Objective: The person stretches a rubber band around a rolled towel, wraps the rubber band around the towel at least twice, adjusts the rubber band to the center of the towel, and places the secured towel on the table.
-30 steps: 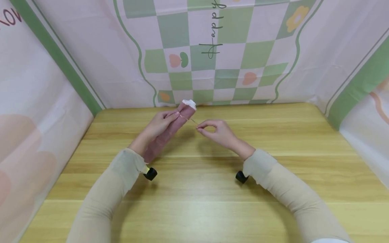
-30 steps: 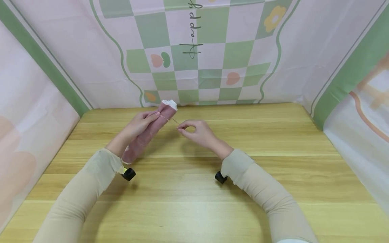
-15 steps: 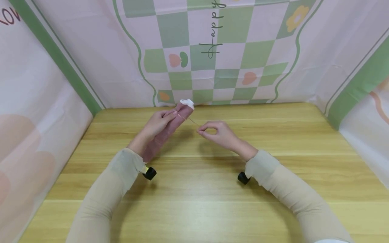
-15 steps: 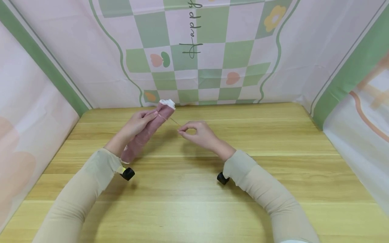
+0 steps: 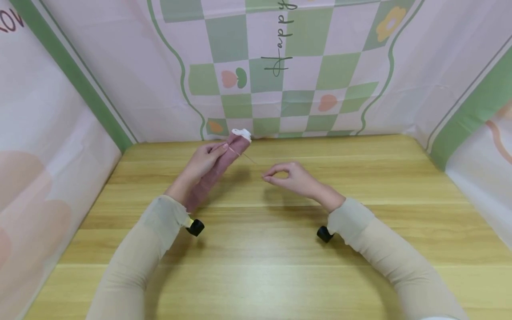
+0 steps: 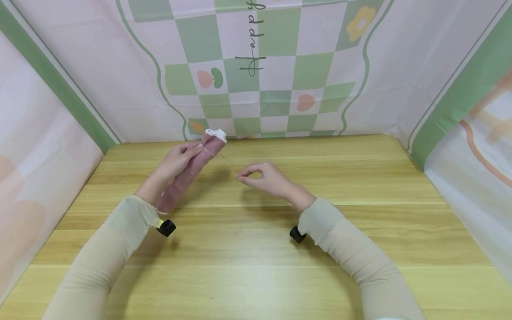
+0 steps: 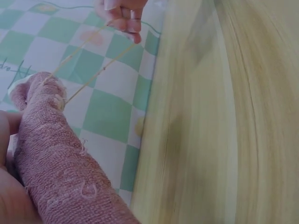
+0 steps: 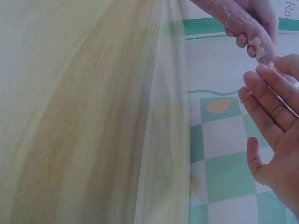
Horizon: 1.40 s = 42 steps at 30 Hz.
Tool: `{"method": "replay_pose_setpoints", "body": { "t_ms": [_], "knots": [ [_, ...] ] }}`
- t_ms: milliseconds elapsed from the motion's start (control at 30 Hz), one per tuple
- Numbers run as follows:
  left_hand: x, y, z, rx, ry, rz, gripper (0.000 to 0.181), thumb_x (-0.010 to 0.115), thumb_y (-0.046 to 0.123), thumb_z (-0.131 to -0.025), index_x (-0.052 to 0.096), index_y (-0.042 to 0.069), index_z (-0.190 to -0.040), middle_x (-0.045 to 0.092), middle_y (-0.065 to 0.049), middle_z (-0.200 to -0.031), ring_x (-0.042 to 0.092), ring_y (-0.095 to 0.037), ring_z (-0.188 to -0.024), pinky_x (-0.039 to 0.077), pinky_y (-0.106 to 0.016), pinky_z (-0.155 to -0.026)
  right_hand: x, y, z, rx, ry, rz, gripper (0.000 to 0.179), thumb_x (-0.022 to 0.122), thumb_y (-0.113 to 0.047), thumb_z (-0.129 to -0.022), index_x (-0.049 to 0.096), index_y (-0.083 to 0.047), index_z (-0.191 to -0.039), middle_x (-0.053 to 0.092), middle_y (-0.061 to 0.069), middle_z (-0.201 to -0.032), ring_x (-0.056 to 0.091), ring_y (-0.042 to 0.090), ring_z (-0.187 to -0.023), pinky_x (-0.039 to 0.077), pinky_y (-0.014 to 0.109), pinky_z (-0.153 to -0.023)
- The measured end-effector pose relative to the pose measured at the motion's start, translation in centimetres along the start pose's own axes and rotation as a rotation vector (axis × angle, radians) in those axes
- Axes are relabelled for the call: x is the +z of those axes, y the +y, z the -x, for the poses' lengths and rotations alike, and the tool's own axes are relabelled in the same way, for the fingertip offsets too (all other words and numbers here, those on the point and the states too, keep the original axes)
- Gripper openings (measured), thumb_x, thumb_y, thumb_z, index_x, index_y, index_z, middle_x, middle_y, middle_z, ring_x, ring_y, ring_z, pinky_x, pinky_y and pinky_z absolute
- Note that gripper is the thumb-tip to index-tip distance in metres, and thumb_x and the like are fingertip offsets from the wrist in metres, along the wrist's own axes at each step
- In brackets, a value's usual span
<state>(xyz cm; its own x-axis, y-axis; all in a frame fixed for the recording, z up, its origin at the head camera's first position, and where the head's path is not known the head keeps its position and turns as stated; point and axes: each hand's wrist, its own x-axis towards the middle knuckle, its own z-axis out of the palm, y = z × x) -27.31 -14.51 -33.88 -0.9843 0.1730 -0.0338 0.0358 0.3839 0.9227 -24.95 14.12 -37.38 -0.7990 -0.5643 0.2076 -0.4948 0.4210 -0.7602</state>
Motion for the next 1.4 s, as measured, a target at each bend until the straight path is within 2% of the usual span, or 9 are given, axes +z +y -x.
{"method": "replay_pose_setpoints", "body": {
  "t_ms": [167, 333, 567, 800, 967, 1133, 1400],
  "knots": [
    [-0.2, -0.1, -0.1, 0.011, 0.019, 0.010, 0.046, 0.055, 0.030, -0.107, 0.057, -0.001, -0.142, 0.057, -0.019, -0.144, 0.054, -0.033, -0.127, 0.040, -0.043, -0.111, -0.2, 0.1, 0.1, 0.037, -0.033, -0.014, 0.022, 0.068, -0.020, -0.101, 0.077, -0.004, -0.112, 0.074, 0.009, -0.116, 0.062, 0.033, -0.121, 0.041, 0.059, -0.107],
    [-0.4, -0.2, -0.1, 0.013, 0.044, 0.024, 0.045, 0.055, 0.029, -0.108, 0.058, 0.001, -0.143, 0.056, -0.018, -0.145, 0.053, -0.031, -0.129, 0.040, -0.042, -0.112, -0.3, 0.1, 0.2, 0.051, -0.058, -0.035, 0.023, 0.068, -0.021, -0.101, 0.077, -0.003, -0.112, 0.074, 0.009, -0.115, 0.063, 0.033, -0.120, 0.042, 0.060, -0.106],
    [-0.9, 0.1, 0.0, -0.037, 0.070, 0.052, 0.049, 0.055, 0.033, -0.107, 0.056, 0.000, -0.143, 0.060, -0.021, -0.135, 0.056, -0.030, -0.117, 0.045, -0.041, -0.105, -0.6, 0.3, 0.4, 0.086, -0.065, -0.019, 0.024, 0.069, -0.024, -0.100, 0.078, -0.005, -0.112, 0.074, 0.008, -0.117, 0.061, 0.032, -0.123, 0.038, 0.063, -0.108],
    [-1.4, 0.3, 0.3, -0.037, 0.097, 0.075, 0.050, 0.055, 0.032, -0.108, 0.053, 0.001, -0.147, 0.058, -0.021, -0.141, 0.055, -0.032, -0.123, 0.044, -0.041, -0.108, -0.9, 0.3, 0.6, 0.113, -0.068, 0.024, 0.023, 0.070, -0.027, -0.100, 0.078, -0.007, -0.108, 0.074, 0.006, -0.116, 0.060, 0.033, -0.122, 0.035, 0.064, -0.109],
    [-1.6, 0.2, 0.2, -0.036, 0.098, 0.077, 0.050, 0.055, 0.033, -0.108, 0.053, 0.002, -0.147, 0.058, -0.020, -0.141, 0.055, -0.031, -0.123, 0.044, -0.040, -0.108, -1.1, 0.3, 0.6, 0.114, -0.074, 0.035, 0.022, 0.069, -0.025, -0.100, 0.077, -0.005, -0.102, 0.075, 0.001, -0.108, 0.064, 0.028, -0.113, 0.042, 0.060, -0.104],
    [-1.8, 0.2, 0.2, -0.045, 0.125, 0.096, 0.049, 0.055, 0.033, -0.107, 0.055, 0.003, -0.146, 0.060, -0.020, -0.139, 0.057, -0.031, -0.121, 0.045, -0.040, -0.107, -1.3, 0.4, 0.6, 0.110, -0.081, 0.042, 0.023, 0.069, -0.027, -0.101, 0.077, -0.006, -0.099, 0.075, -0.001, -0.100, 0.066, 0.022, -0.104, 0.049, 0.051, -0.094],
    [-2.0, 0.1, 0.2, -0.051, 0.151, 0.093, 0.046, 0.056, 0.033, -0.107, 0.060, 0.002, -0.141, 0.062, -0.020, -0.135, 0.058, -0.026, -0.113, 0.048, -0.036, -0.100, -1.7, 0.5, 1.3, 0.124, -0.103, 0.045, 0.025, 0.067, -0.029, -0.102, 0.075, -0.006, -0.093, 0.075, 0.005, -0.099, 0.065, 0.025, -0.107, 0.051, 0.053, -0.094]
  ]
}}
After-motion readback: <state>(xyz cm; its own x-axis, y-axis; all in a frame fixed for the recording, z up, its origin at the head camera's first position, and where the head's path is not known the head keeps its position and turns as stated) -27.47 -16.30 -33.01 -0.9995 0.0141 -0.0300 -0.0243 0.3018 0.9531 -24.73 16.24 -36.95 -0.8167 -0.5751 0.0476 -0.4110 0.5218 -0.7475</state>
